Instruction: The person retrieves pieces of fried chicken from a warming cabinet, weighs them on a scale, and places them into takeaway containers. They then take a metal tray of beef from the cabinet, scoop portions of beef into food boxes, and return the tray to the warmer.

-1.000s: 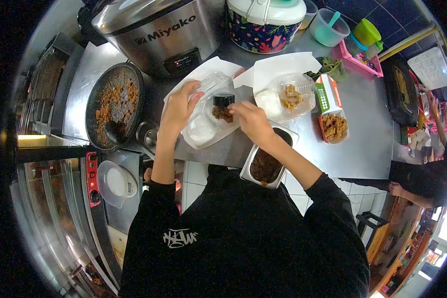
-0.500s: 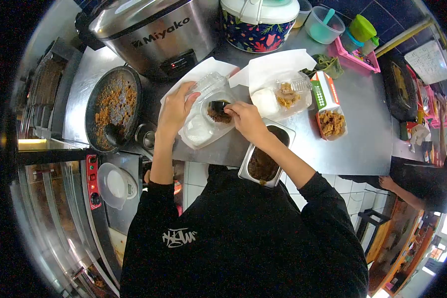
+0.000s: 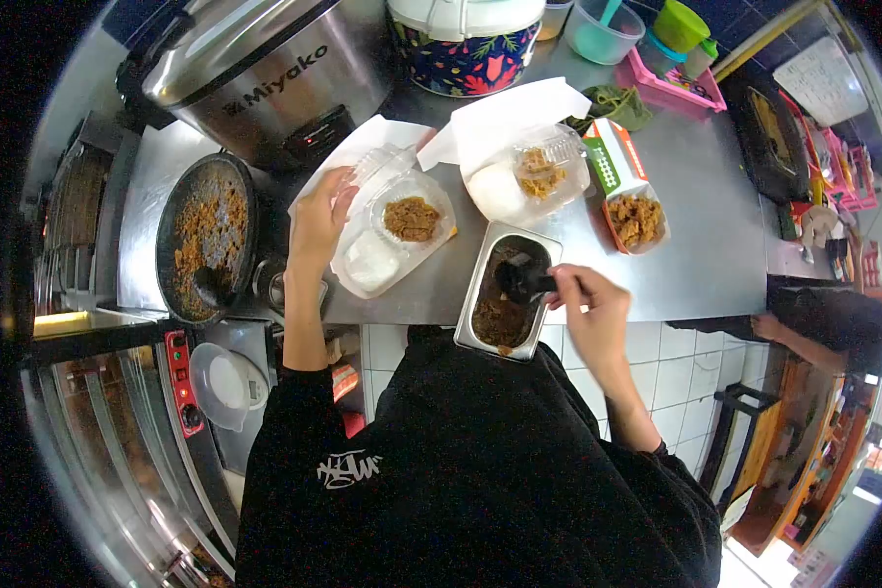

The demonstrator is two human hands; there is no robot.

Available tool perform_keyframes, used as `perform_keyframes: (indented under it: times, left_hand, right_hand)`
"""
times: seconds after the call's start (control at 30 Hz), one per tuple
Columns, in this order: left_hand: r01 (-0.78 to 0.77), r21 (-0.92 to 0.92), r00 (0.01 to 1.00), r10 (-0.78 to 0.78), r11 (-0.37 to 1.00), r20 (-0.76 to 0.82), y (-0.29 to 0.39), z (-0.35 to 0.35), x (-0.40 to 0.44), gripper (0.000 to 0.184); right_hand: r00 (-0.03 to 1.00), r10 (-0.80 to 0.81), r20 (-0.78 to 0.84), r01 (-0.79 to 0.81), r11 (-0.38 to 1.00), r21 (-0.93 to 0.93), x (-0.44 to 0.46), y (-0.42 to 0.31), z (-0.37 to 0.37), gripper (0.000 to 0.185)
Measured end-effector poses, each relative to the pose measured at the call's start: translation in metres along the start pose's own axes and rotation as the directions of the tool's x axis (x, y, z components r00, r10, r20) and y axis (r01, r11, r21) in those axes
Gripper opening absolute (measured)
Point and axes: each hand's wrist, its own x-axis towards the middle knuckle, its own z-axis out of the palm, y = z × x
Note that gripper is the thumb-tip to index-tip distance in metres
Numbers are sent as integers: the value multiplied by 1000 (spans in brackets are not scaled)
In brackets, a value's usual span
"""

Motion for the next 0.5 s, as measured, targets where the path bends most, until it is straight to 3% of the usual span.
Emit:
perform_keyframes:
  times: [0.03, 0.1, 0.23, 0.33, 0.37, 0.47, 0.5]
  left_hand:
    - [26, -15, 1000, -26, 1000, 1, -1, 1, 0, 32]
    - [16, -21, 1000, -16, 1000, 1, 0, 1, 0, 32]
    - [1, 4, 1000, -1, 1000, -4, -6, 4, 0, 33]
    - [-1, 24, 1000, 1, 1000, -6, -9, 5, 0, 34]
    - [-2, 23, 1000, 2, 1000, -6, -9, 6, 0, 35]
    - [-11, 0, 1000, 11, 1000, -9, -9, 6, 0, 34]
    - [-9, 1, 1000, 9, 1000, -11, -9, 5, 0, 34]
  right_hand:
    - [1000, -17, 20, 18, 997, -79, -7, 6, 8, 12]
    - [972, -223, 74, 234, 942, -241, -19, 23, 22, 10]
    - [941, -255, 222, 302, 930, -212, -30, 34, 32, 10]
    - [981, -26, 194, 47, 994, -103, -28, 32, 24, 9]
    - [981, -24, 194, 45, 994, -103, -27, 33, 24, 9]
    - [964, 225, 141, -235, 970, 62, -23, 36, 23, 17]
    - [964, 223, 144, -234, 970, 62, -20, 39, 21, 17]
